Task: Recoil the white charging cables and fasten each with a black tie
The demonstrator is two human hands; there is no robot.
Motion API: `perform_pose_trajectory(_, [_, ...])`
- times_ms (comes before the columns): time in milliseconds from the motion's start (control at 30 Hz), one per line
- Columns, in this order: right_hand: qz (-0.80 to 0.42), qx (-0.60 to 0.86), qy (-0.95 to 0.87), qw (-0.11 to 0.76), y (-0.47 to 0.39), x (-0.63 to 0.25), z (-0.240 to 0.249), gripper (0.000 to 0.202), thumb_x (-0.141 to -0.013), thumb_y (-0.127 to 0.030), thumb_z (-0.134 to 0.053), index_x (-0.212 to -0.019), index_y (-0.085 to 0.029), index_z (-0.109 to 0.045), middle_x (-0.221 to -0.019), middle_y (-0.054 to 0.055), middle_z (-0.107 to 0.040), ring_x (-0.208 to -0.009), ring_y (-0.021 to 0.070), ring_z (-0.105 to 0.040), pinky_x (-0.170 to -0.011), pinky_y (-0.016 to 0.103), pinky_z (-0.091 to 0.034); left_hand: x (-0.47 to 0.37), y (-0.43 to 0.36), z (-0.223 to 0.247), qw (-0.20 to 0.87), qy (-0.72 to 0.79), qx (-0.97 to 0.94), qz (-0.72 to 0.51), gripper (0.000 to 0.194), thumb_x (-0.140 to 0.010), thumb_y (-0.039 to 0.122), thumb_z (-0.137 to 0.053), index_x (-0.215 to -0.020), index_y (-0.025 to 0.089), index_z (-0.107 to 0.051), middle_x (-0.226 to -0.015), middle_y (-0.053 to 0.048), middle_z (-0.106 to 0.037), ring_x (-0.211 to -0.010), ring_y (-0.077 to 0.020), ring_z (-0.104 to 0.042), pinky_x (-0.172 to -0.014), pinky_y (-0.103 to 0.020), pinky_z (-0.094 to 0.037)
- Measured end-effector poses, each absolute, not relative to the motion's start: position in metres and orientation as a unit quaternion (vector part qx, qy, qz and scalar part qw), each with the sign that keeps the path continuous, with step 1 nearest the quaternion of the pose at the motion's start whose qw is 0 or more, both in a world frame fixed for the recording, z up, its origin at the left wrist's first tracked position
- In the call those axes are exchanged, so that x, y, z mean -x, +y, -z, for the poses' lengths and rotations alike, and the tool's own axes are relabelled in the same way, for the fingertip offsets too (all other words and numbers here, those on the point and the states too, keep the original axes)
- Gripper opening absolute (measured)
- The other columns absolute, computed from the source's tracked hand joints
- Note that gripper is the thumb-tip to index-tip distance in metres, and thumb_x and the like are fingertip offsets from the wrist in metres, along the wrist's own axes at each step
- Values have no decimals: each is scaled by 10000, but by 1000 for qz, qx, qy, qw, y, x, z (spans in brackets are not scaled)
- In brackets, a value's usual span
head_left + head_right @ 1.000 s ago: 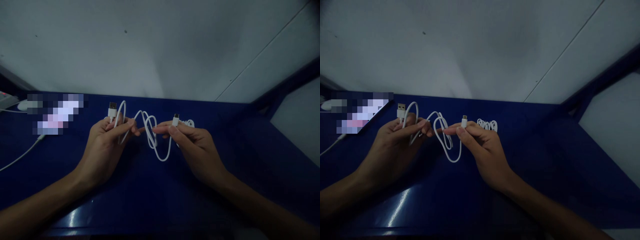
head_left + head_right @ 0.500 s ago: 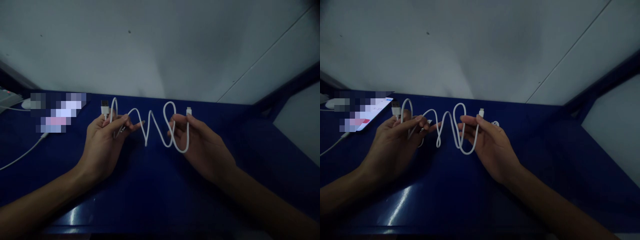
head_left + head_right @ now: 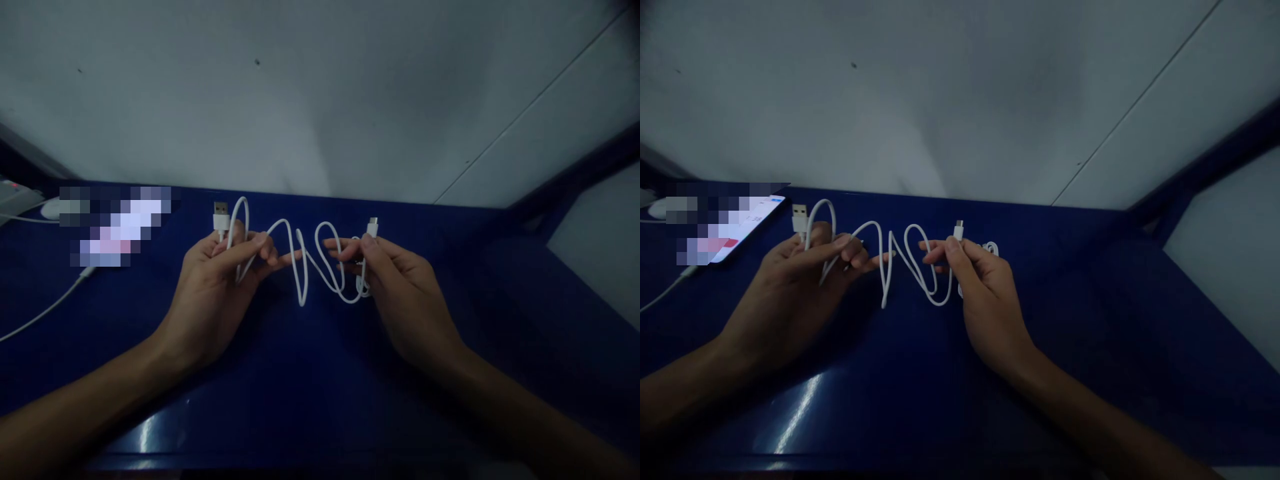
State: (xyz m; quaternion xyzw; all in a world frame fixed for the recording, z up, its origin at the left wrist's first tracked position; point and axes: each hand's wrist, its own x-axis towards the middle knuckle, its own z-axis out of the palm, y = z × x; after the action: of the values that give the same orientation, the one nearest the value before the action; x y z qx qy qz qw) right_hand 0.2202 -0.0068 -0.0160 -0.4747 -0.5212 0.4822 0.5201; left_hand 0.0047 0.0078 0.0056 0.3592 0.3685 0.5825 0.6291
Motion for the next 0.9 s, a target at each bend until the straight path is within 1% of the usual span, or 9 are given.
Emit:
perform_pose_trajectory(67, [-499, 478, -500, 522, -7, -218, 17, 335, -1134, -448, -605, -916, -234, -741, -1272, 75, -797, -1293, 276, -721, -1133, 491, -569, -4, 7, -6, 633, 359, -361, -582, 404, -942, 71, -761, -628, 194, -538, -771, 5, -575, -830, -130, -594, -976, -326, -651])
perform_pose_trajectory(200, [-635, 411, -424, 498, -7, -212, 19, 283, -1135, -451, -597, -959, -231, -623, -1310, 104, -785, -1169, 275, -780, -1003, 476, -650, -3, 6, -8, 651, 339, -382, -561, 408, -946, 83, -733, -618, 208, -524, -777, 4, -584, -843, -133, -600, -935, -272, -635])
perform_pose_trajectory(267, [-689, 375, -396, 477, -8, -209, 18, 269, -1155, -437, -550, -988, -232, -601, -1307, 115, -789, -1122, 273, -800, -954, 467, -669, -3, 6, -9, 659, 330, -390, -552, 419, -943, 98, -729, -606, 215, -509, -770, 2, -586, -838, -141, -602, -914, -274, -630])
perform_pose_trajectory(367, [-717, 362, -376, 463, -10, -207, 18, 236, -1171, -417, -507, -1066, -235, -616, -1296, 115, -798, -1090, 266, -813, -925, 455, -681, -2, 5, -8, 662, 336, -395, -541, 385, -932, 94, -749, -630, 213, -543, -766, -2, -606, -835, -143, -616, -860, -248, -614])
perform_pose_trajectory(467, [-708, 380, -378, 460, -11, -208, 18, 201, -1155, -401, -547, -1220, -240, -647, -1263, 109, -812, -1066, 267, -819, -878, 437, -690, -3, 4, -5, 663, 352, -402, -524, 315, -949, 105, -763, -681, 207, -630, -783, -10, -653, -845, -144, -646, -852, -234, -599])
perform_pose_trajectory(533, [-705, 385, -379, 459, -11, -208, 19, 251, -1145, -398, -575, -1319, -233, -651, -1238, 114, -818, -1075, 273, -818, -866, 433, -694, -3, 5, -3, 664, 358, -409, -513, 271, -958, 119, -769, -715, 207, -687, -799, -17, -681, -853, -149, -663, -864, -239, -598])
perform_pose_trajectory(633, [-701, 379, -389, 463, -11, -209, 20, 313, -1145, -409, -586, -1384, -218, -655, -1260, 122, -810, -1128, 272, -805, -913, 436, -687, -4, 5, 0, 665, 365, -415, -502, 249, -973, 140, -768, -737, 203, -722, -817, -29, -701, -870, -155, -675, -876, -237, -598])
perform_pose_trajectory(800, [-611, 440, -457, 474, -15, -208, 16, 340, -1139, -489, -591, -1263, -215, -751, -1237, 99, -811, -1151, 252, -780, -1055, 442, -622, -3, 6, 0, 655, 384, -377, -531, 243, -957, 137, -781, -750, 202, -671, -823, -17, -668, -880, -158, -658, -935, -279, -618])
perform_pose_trajectory(900, [-540, 492, -515, 449, -17, -210, 14, 356, -1139, -512, -578, -1174, -239, -804, -1215, 81, -804, -1117, 244, -763, -1020, 423, -610, -3, 6, -3, 649, 388, -362, -545, 253, -932, 128, -792, -757, 207, -626, -805, -9, -650, -859, -169, -651, -967, -335, -625])
